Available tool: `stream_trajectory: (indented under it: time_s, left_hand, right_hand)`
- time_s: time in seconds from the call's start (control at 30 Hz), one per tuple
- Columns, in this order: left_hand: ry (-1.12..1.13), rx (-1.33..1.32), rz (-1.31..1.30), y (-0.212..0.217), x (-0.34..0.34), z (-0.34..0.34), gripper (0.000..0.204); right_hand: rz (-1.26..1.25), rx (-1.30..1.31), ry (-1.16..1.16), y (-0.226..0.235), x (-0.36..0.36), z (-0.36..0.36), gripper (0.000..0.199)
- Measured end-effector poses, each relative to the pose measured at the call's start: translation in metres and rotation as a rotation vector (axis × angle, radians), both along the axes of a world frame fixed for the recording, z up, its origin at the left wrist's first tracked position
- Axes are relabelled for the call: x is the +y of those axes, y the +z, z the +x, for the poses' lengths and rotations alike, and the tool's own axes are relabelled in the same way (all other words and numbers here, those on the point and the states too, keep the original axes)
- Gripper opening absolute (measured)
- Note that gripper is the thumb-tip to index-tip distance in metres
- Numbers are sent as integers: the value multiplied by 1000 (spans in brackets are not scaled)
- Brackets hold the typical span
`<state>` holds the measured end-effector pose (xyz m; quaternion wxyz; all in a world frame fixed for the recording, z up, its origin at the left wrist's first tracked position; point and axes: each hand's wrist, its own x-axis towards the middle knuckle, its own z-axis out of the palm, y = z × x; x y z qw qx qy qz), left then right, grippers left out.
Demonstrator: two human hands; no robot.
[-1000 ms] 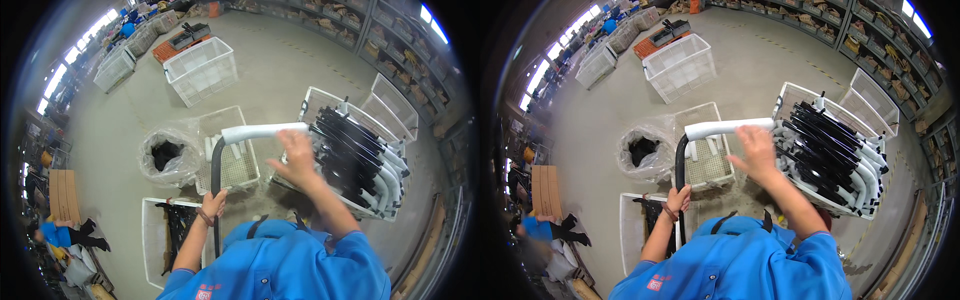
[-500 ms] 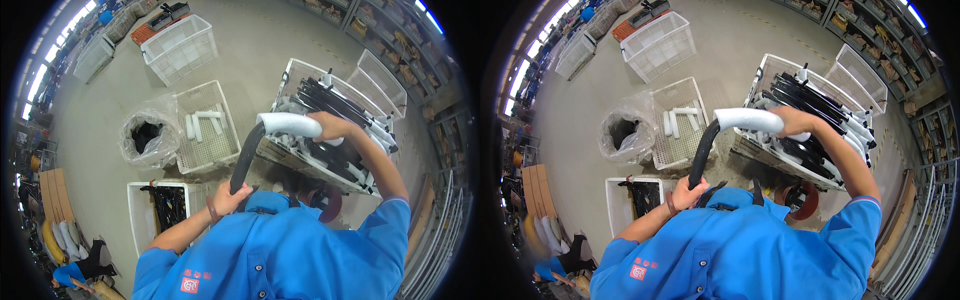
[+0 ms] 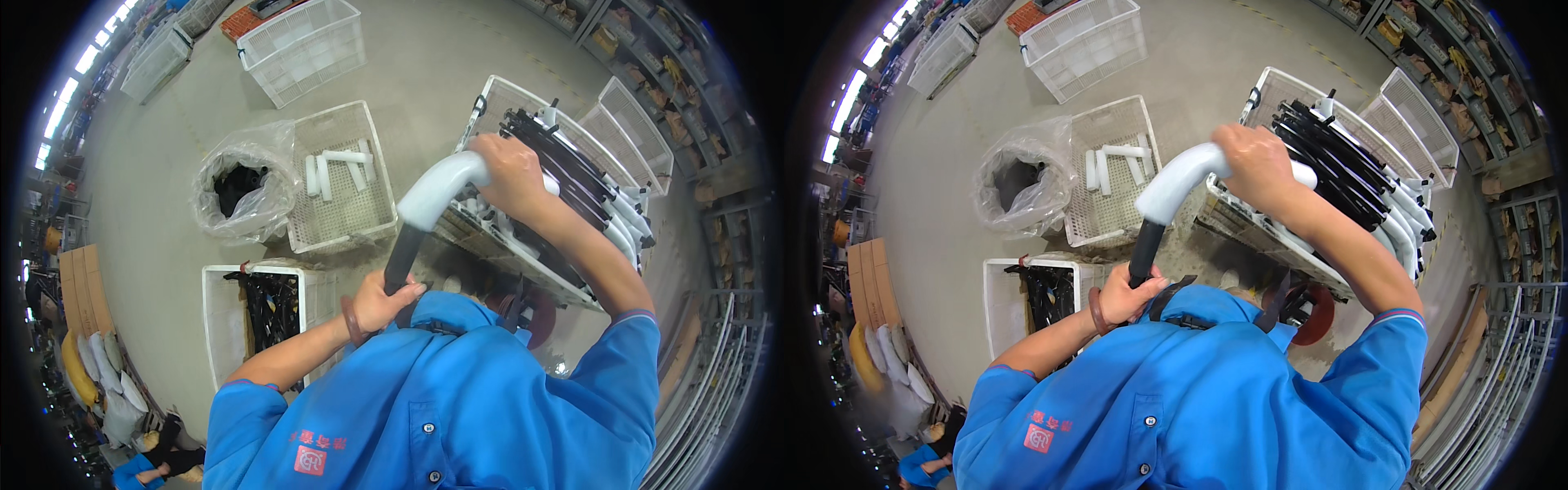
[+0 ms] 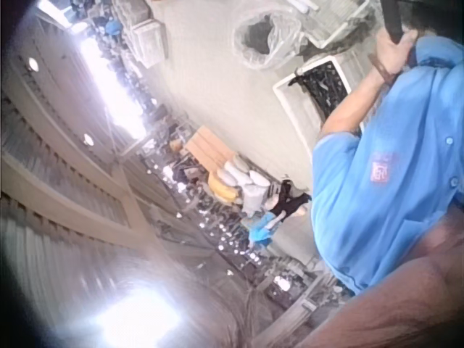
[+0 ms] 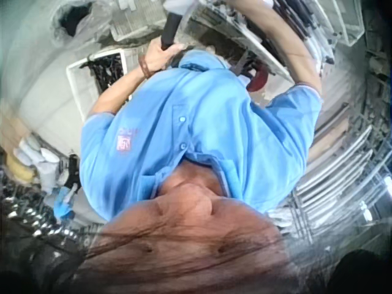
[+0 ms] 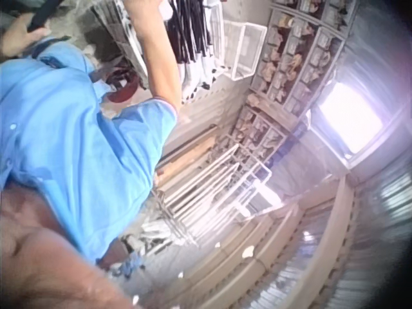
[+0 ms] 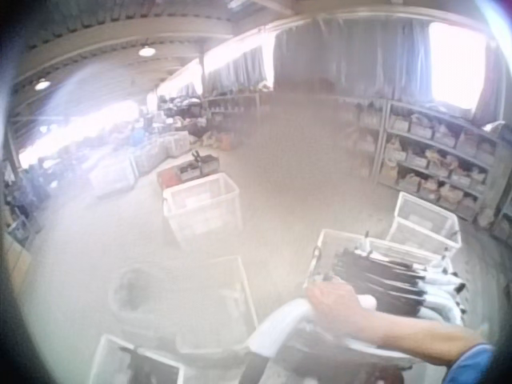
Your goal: The person repeatedly picks black curved rods from a white basket, slides white foam sleeves onto them, and places the assembled units into a second basket. The process is repeated continuously throughout the clip.
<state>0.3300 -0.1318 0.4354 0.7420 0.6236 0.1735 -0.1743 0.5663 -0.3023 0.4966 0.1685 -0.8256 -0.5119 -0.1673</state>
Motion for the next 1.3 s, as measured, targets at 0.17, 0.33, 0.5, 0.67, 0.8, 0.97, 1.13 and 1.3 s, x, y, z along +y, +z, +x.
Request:
stream_trajectory:
  time_s: [0.17, 0.33, 0.5, 0.67, 0.8, 0.97, 1.13, 1.3]
  left_hand:
    - [-86, 133, -154, -6, -2, -1, 22]
    - [-182, 245, -318, -14, 12, 8, 18]
    - [-439, 316, -266, -30, 6, 46, 16]
    - [-505, -136, 525, -40, -18, 112, 37]
    - [114, -690, 887, -18, -15, 162, 31]
    - [464, -630, 776, -30, -12, 205, 15]
    - [620, -3, 360, -131, -15, 198, 14]
    - [723, 451, 533, -192, 3, 104, 15]
  right_hand:
    - [-284, -357, 479, -8, 25, -26, 10]
    - [-313, -449, 409, -17, 28, -56, 14]
    - [-159, -233, 477, -74, 20, -88, 11]
    - [-65, -5, 215, -128, -68, -22, 10]
    - [-62, 187, -168, -128, -221, 65, 47]
    - [-125, 90, -668, -132, -430, 165, 44]
    - [-328, 69, -717, -178, -561, 250, 36]
    - [-707, 255, -836, -276, -602, 298, 65]
